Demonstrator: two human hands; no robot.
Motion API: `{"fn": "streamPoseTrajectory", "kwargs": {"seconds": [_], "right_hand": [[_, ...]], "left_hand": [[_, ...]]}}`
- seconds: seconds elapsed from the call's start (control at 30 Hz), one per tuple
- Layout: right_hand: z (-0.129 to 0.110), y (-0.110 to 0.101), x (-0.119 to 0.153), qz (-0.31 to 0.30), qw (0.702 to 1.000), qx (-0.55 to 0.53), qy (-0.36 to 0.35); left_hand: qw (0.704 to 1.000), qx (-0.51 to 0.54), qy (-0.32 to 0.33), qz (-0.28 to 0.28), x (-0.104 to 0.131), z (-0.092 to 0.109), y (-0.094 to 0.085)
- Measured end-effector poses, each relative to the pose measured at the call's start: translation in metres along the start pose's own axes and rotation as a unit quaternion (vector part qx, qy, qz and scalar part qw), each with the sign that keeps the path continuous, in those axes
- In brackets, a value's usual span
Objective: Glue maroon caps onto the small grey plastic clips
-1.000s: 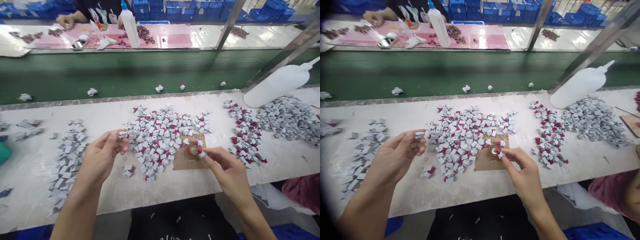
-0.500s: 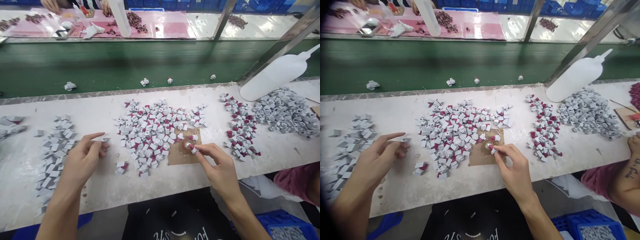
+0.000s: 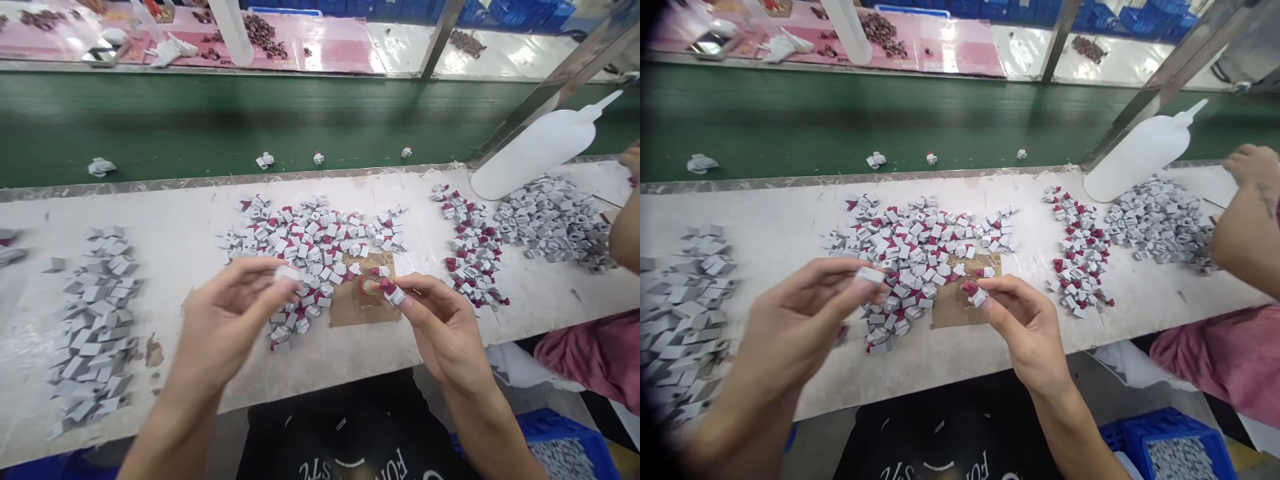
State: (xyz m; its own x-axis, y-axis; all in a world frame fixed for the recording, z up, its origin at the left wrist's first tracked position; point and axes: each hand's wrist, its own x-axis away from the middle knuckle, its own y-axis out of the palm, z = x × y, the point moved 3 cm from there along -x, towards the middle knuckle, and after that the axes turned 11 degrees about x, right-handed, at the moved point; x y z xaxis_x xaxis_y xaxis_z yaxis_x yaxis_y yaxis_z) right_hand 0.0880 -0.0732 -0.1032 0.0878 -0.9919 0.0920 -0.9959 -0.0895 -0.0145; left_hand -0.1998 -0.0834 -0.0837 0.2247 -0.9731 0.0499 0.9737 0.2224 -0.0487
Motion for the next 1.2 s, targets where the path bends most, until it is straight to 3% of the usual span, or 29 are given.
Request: {"fn": "streamPoseTrajectory", "kwargs": {"seconds": [0.1, 0.17, 0.33, 0.47, 0.73, 0.87, 0.97, 1.07, 1.2], "right_hand": [[-0.008, 0.009, -0.004, -0.023, 0.999, -0.041, -0.004], [-0.010, 0.012, -0.007, -0.031, 0.998, -0.061, -0.007], [-0.006, 0.012, -0.012, -0.023, 0.997, -0.070, -0.020], [-0.006, 0.010, -0.013, -0.032, 0.998, -0.057, -0.025], [-0.024, 0.008, -0.017, -0.090, 0.991, 0.076, -0.058], [-0.036, 0.019, -0.036, -0.157, 0.981, 0.091, -0.068], [-0.044, 0.033, -0.050, -0.201, 0.976, 0.061, -0.060], [-0.049, 0.047, -0.058, -0.209, 0.977, 0.020, -0.043], [-0.049, 0.058, -0.060, -0.202, 0.978, 0.037, -0.043]], "left_hand": [[0.983, 0.144, -0.044, -0.105, -0.001, 0.007, 0.046], [0.967, 0.198, -0.064, -0.146, -0.004, 0.008, 0.065], [0.950, 0.235, -0.071, -0.192, -0.007, 0.007, 0.082], [0.947, 0.233, -0.068, -0.212, -0.008, 0.003, 0.082], [0.956, 0.148, -0.047, -0.249, -0.009, 0.004, 0.071], [0.967, 0.131, -0.005, -0.221, -0.013, 0.016, 0.052], [0.971, 0.146, -0.034, -0.186, -0.019, 0.017, 0.039], [0.961, 0.221, -0.078, -0.148, -0.023, 0.010, 0.031], [0.955, 0.253, -0.068, -0.140, -0.025, 0.006, 0.025]]}}
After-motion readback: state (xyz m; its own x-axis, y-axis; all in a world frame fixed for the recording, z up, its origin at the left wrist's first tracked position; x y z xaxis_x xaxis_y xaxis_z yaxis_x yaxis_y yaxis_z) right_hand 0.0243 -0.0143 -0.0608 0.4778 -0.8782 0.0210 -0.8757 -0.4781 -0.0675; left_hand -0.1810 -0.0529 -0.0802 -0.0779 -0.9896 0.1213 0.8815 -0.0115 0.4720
